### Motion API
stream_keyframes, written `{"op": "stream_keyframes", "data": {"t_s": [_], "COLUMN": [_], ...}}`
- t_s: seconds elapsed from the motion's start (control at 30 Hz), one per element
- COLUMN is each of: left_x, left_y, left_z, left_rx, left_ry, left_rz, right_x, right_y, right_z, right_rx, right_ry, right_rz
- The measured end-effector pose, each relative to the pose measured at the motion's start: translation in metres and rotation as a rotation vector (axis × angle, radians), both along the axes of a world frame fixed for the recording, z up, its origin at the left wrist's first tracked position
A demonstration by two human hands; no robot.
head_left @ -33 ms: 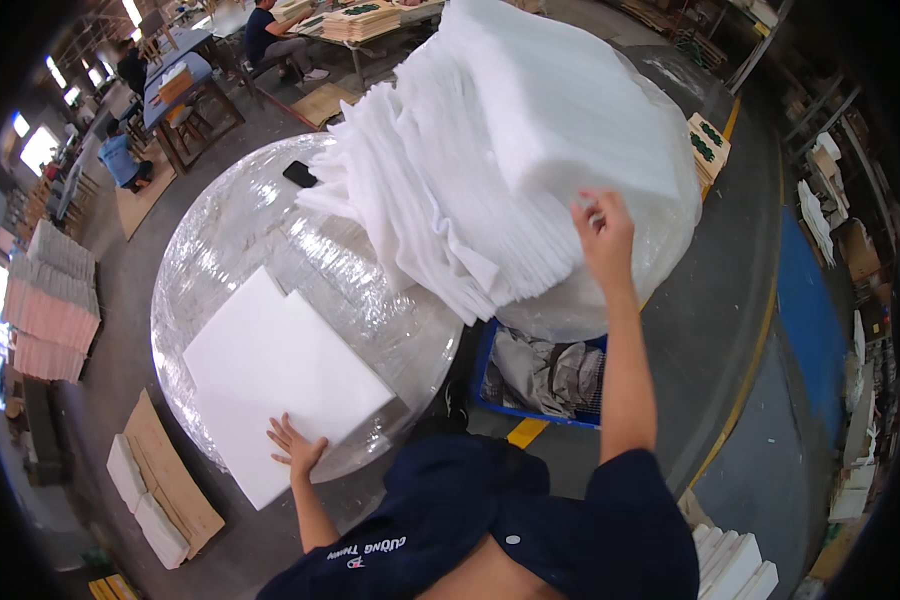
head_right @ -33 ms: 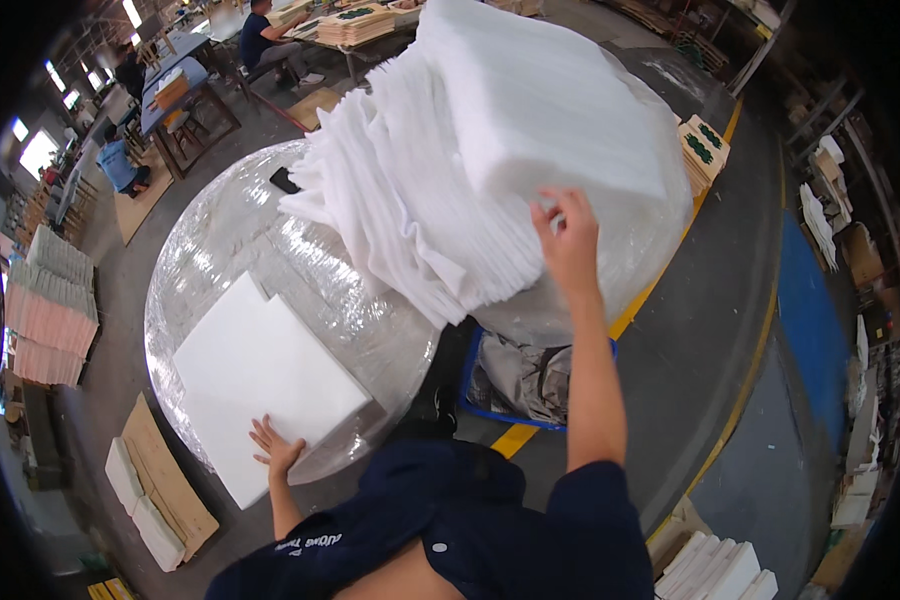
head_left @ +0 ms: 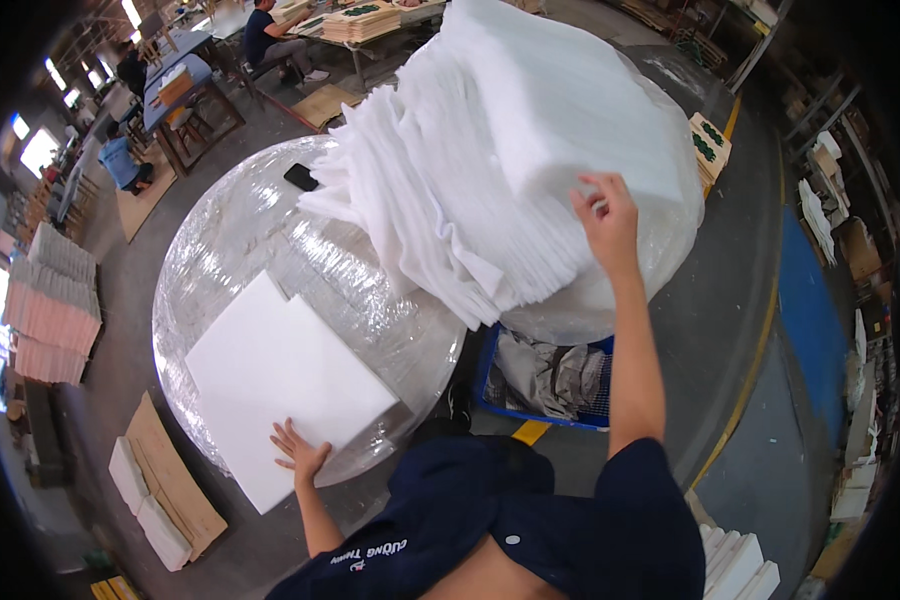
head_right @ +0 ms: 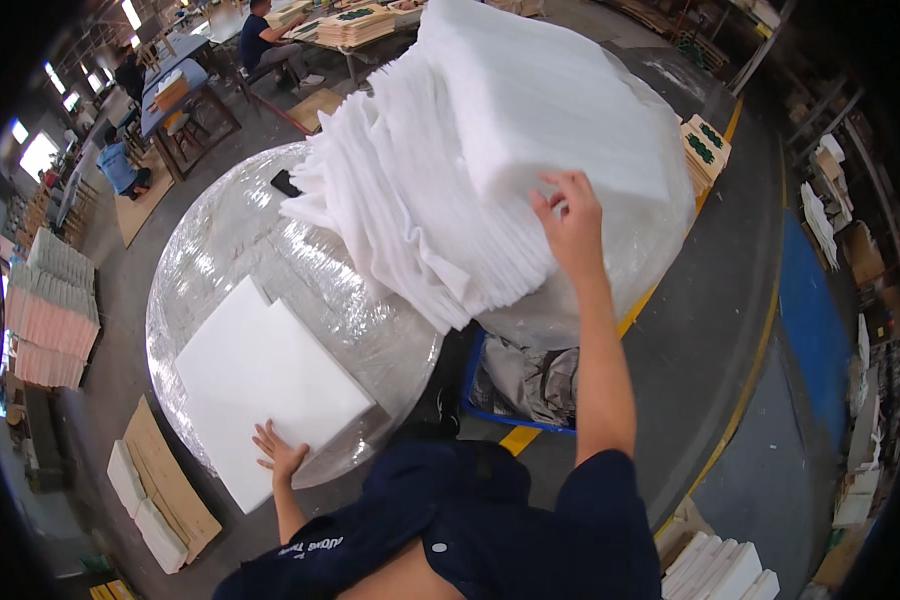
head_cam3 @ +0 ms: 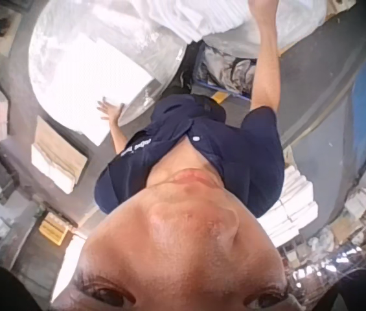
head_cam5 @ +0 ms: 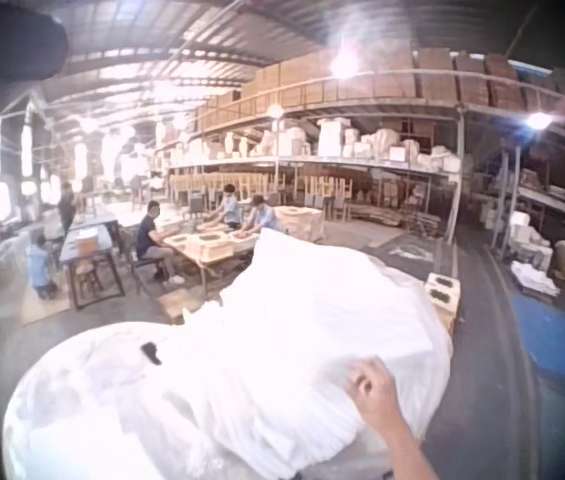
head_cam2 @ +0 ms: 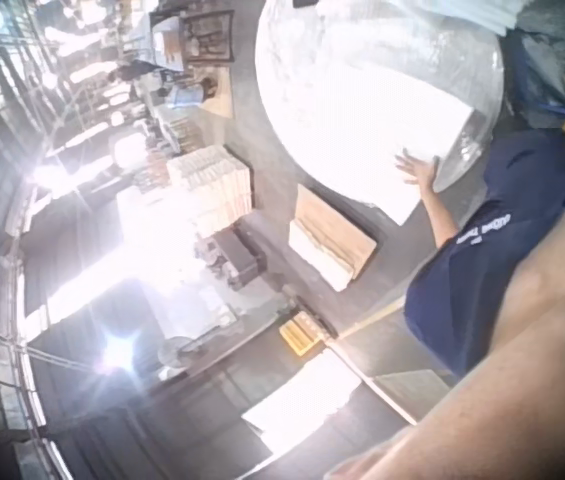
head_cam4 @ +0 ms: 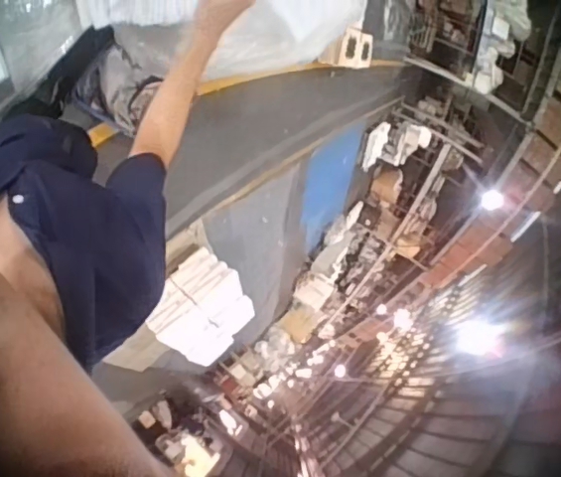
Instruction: The person repeatedly picks up white foam cushions and inserts them into white fabric covers. They smooth the covers over the foam and place the finished items onto a stack on a cardboard sheet. The process involves handling foam, fabric covers, and the assembled cushions.
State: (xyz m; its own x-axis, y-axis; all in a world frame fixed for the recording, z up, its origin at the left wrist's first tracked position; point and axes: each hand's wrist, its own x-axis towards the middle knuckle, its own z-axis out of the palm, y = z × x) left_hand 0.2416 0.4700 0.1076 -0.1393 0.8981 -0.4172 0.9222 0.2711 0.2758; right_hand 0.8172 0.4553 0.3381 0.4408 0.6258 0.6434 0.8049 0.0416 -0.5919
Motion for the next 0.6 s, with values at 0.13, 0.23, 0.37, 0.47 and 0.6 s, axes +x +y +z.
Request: {"op": "stream_keyframes", "data": {"t_s": [0.13, 0.23, 0.37, 0.47, 0.6], "left_x": [-0.004, -0.002, 0.001, 0.000, 0.006], "left_y": [-0.005, -0.001, 0.000, 0.001, 0.004], "left_z": [0.002, 0.001, 0.002, 0.007, 0.009], "left_rx": [-0.027, -0.026, -0.005, -0.019, -0.032], "left_ry": [-0.004, -0.013, -0.005, -0.002, 0.012], "left_rz": [0.035, 0.051, 0.057, 0.066, 0.067], "right_x": [0.016, 0.032, 0.046, 0.064, 0.094], "right_y": [0.050, 0.065, 0.072, 0.070, 0.071], "right_z": [0.022, 0.022, 0.029, 0.039, 0.048], "right_rx": [-0.123, -0.209, -0.248, -0.313, -0.318], "right_ry": [-0.011, 0.089, 0.416, 0.656, 0.768], "right_rz": [0.091, 0.193, 0.239, 0.285, 0.294]}}
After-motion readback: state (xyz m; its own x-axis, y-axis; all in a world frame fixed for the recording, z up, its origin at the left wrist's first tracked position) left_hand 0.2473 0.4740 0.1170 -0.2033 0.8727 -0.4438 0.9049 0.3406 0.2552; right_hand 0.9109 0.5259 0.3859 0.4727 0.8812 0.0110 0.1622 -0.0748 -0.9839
